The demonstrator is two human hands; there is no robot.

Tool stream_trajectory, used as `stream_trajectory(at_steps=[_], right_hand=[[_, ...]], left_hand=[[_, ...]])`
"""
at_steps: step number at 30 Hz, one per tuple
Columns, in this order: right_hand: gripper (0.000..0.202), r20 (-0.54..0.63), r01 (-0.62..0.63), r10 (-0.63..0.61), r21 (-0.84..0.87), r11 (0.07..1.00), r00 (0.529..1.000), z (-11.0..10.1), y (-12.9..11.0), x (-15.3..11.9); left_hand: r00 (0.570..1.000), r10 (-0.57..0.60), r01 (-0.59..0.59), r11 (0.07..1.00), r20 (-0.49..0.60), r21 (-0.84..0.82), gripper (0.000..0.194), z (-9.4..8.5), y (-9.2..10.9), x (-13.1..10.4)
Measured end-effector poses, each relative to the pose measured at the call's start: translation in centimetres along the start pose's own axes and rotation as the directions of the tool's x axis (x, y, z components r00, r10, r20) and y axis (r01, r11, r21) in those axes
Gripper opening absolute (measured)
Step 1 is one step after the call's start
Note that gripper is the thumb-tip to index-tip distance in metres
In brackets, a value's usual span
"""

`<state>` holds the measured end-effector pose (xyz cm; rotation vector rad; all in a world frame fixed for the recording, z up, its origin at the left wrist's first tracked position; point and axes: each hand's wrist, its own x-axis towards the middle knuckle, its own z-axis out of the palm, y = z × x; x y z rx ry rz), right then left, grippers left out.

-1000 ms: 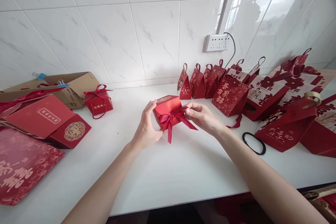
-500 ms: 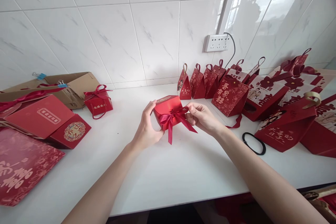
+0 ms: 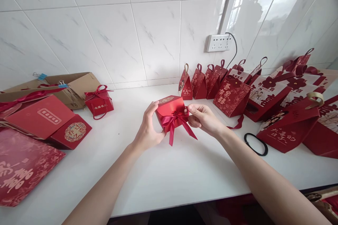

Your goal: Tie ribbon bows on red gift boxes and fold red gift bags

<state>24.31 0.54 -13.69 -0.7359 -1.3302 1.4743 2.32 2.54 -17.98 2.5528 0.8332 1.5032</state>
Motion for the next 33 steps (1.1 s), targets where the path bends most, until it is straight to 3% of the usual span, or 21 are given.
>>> stream_trajectory(at_steps=[17,25,33], right_hand=[[0.021,0.096,-0.018,0.012,0.061,0.998,0.995,0.02,-0.36,-0.50],[0.028,0.058,-0.001,-0.002,0.049,0.999,0.998,0.19,-0.39,-0.43],[0.039,0.005,-0.081,0.081,-0.039,0.996,0.997,0.07,-0.37,-0.33]], left_hand=[[1.000,0.028,-0.028,0.999,-0.010,0.022,0.090,-0.03,0.02,0.04],[0.999,0.041,-0.041,0.999,-0.028,0.009,0.089,-0.02,-0.03,0.08],[0.996,0.071,-0.067,0.995,-0.060,0.074,0.088,-0.16,-0.11,0.18]])
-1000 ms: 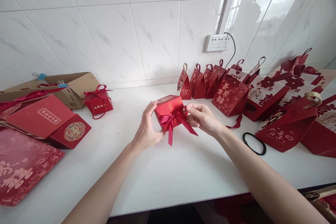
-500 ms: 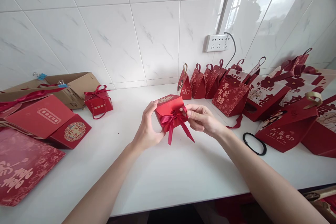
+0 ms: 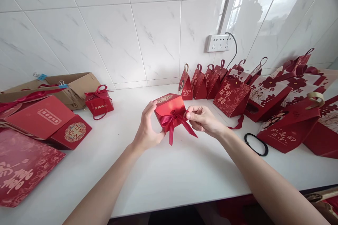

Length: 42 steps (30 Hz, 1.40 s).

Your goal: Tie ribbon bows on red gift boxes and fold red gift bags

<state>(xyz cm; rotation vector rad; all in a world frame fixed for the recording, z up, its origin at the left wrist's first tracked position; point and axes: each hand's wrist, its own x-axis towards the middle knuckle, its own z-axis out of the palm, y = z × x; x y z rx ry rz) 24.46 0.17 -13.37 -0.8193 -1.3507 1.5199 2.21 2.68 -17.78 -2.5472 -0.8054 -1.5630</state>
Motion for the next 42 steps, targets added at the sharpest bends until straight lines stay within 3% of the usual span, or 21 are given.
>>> stream_trajectory(at_steps=[13,33,42], right_hand=[[0.036,0.112,0.014,-0.027,0.122,0.992,0.993,-0.13,-0.09,-0.33],[0.036,0.034,-0.012,0.015,-0.085,0.996,0.999,0.60,-0.58,-0.49],[0.035,0.025,0.044,-0.044,-0.006,0.999,0.999,0.18,-0.20,-0.34]], left_hand=[[0.983,0.146,-0.131,0.982,-0.111,0.133,0.093,0.05,-0.37,0.39],[0.968,0.227,-0.206,0.962,-0.106,0.179,0.091,-0.25,-0.05,0.73],[0.982,0.136,-0.123,0.987,-0.129,0.106,0.092,0.01,-0.31,0.41]])
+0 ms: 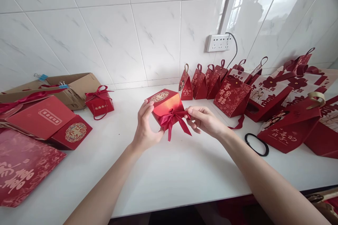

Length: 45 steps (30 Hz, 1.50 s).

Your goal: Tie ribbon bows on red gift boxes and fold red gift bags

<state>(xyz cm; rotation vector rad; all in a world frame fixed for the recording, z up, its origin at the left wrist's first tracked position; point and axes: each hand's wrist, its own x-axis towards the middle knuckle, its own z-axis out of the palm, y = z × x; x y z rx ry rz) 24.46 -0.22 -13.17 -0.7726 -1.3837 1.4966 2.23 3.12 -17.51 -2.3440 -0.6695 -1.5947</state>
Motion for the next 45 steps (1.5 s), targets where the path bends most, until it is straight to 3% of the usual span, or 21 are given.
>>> stream_trajectory(at_steps=[7,17,22,26,31,45], right_hand=[[0.030,0.036,-0.001,0.004,-0.082,0.997,0.999,-0.19,0.05,-0.07],[0.039,-0.059,-0.061,0.057,-0.086,0.994,0.997,0.39,-0.13,0.15],[0.036,-0.007,-0.042,0.042,-0.004,0.999,0.999,0.18,-0.09,0.03],[0.031,0.031,-0.033,0.034,-0.034,0.999,0.999,-0.05,-0.09,-0.08],[0.038,0.038,-0.044,0.046,-0.062,0.997,0.998,-0.10,-0.11,-0.09],[0.027,-0.111,-0.023,0.027,0.030,0.999,0.993,0.12,-0.16,0.16]], left_hand=[[0.998,0.067,-0.067,0.997,0.017,0.049,0.091,-0.15,0.07,0.20],[0.999,0.035,-0.037,0.998,0.033,0.060,0.091,-0.07,0.12,0.08],[0.998,0.050,-0.052,0.998,0.044,0.045,0.091,-0.16,0.07,0.00],[0.997,0.058,-0.060,0.997,0.046,0.043,0.091,-0.12,0.05,0.02],[0.996,0.064,-0.067,0.997,0.055,0.044,0.091,-0.07,0.11,0.04],[0.985,-0.113,0.122,0.991,0.131,-0.060,0.088,-0.06,0.13,-0.42]])
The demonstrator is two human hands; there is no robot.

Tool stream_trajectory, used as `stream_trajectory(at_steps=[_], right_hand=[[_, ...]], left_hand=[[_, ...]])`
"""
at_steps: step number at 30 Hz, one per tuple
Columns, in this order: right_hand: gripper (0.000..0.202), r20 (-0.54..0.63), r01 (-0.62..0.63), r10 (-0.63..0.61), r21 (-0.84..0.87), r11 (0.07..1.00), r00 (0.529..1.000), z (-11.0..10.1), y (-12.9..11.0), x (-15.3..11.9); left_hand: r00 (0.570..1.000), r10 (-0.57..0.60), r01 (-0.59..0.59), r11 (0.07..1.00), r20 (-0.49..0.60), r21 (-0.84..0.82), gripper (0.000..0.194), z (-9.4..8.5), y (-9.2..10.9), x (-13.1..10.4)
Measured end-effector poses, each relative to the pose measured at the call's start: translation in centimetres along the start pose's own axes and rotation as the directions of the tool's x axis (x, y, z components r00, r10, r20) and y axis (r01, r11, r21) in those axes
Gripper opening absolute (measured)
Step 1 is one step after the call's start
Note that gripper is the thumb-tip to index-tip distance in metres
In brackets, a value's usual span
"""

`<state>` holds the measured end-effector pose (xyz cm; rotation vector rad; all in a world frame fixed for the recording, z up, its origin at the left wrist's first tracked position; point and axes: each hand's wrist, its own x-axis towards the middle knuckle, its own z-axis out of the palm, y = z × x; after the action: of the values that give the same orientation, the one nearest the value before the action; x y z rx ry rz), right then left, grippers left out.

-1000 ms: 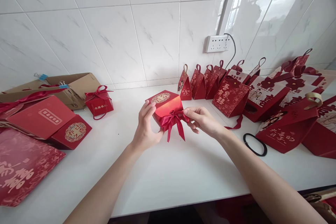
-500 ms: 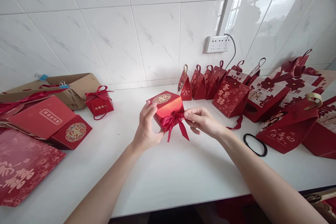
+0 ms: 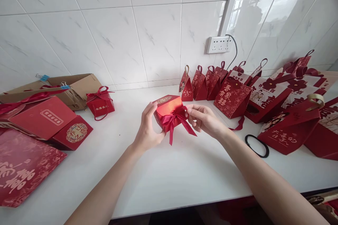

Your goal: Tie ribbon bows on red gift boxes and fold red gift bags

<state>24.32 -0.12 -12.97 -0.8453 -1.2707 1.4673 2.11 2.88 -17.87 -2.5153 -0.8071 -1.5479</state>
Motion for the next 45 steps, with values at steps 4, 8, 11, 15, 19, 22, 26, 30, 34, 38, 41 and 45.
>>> stream_trajectory(at_steps=[4,8,11,15,19,22,26,30,34,38,41,45], right_hand=[[0.038,-0.043,0.027,-0.024,0.081,0.996,0.999,-0.2,0.0,0.0],[0.039,-0.041,0.051,-0.048,0.059,0.997,0.998,-0.2,0.0,0.0],[0.042,-0.082,0.052,-0.051,0.007,0.999,0.995,-0.1,-0.1,0.0],[0.038,-0.168,0.080,-0.094,-0.085,0.993,0.981,0.2,0.1,0.3],[0.032,-0.189,0.102,-0.128,-0.143,0.985,0.973,0.1,0.6,0.6],[0.034,-0.206,0.085,-0.128,-0.208,0.975,0.970,-0.1,0.9,0.8],[0.037,-0.211,0.037,-0.091,-0.248,0.968,0.973,-0.5,1.3,1.0],[0.038,-0.225,0.003,-0.066,-0.268,0.963,0.972,-0.5,1.5,1.1],[0.040,-0.222,-0.012,-0.051,-0.273,0.962,0.974,-0.3,1.4,0.9],[0.043,-0.252,-0.002,-0.061,-0.245,0.970,0.966,-0.4,1.3,1.0],[0.038,-0.252,0.025,-0.086,-0.235,0.972,0.964,-0.7,1.4,1.1],[0.055,-0.108,0.069,-0.098,-0.242,0.968,0.989,-0.6,1.8,1.0]], left_hand=[[0.999,-0.028,0.028,1.000,0.015,0.000,0.091,0.0,-0.1,-0.1],[0.994,-0.098,0.099,0.995,0.042,-0.029,0.092,-0.1,0.0,-0.2],[0.982,-0.167,0.173,0.982,0.082,-0.070,0.092,-0.2,0.1,-0.3],[0.958,-0.243,0.266,0.952,0.152,-0.154,0.093,-0.5,0.4,-0.3],[0.941,-0.256,0.298,0.935,0.220,-0.191,0.092,-0.8,0.5,-0.3],[0.934,-0.261,0.312,0.928,0.244,-0.201,0.090,-0.9,0.4,-0.2],[0.936,-0.256,0.309,0.927,0.240,-0.212,0.089,-0.9,0.1,-0.2],[0.936,-0.257,0.305,0.934,0.240,-0.188,0.093,-0.9,-0.1,-0.3],[0.935,-0.271,0.313,0.934,0.229,-0.171,0.094,-0.9,-0.2,-0.4],[0.918,-0.332,0.379,0.896,0.218,-0.232,0.092,-1.1,-0.7,-0.3],[0.867,-0.425,0.494,0.805,0.261,-0.329,0.091,-1.4,-1.2,-0.2],[0.811,-0.454,0.582,0.687,0.369,-0.435,0.083,-1.5,-1.8,-0.2]])
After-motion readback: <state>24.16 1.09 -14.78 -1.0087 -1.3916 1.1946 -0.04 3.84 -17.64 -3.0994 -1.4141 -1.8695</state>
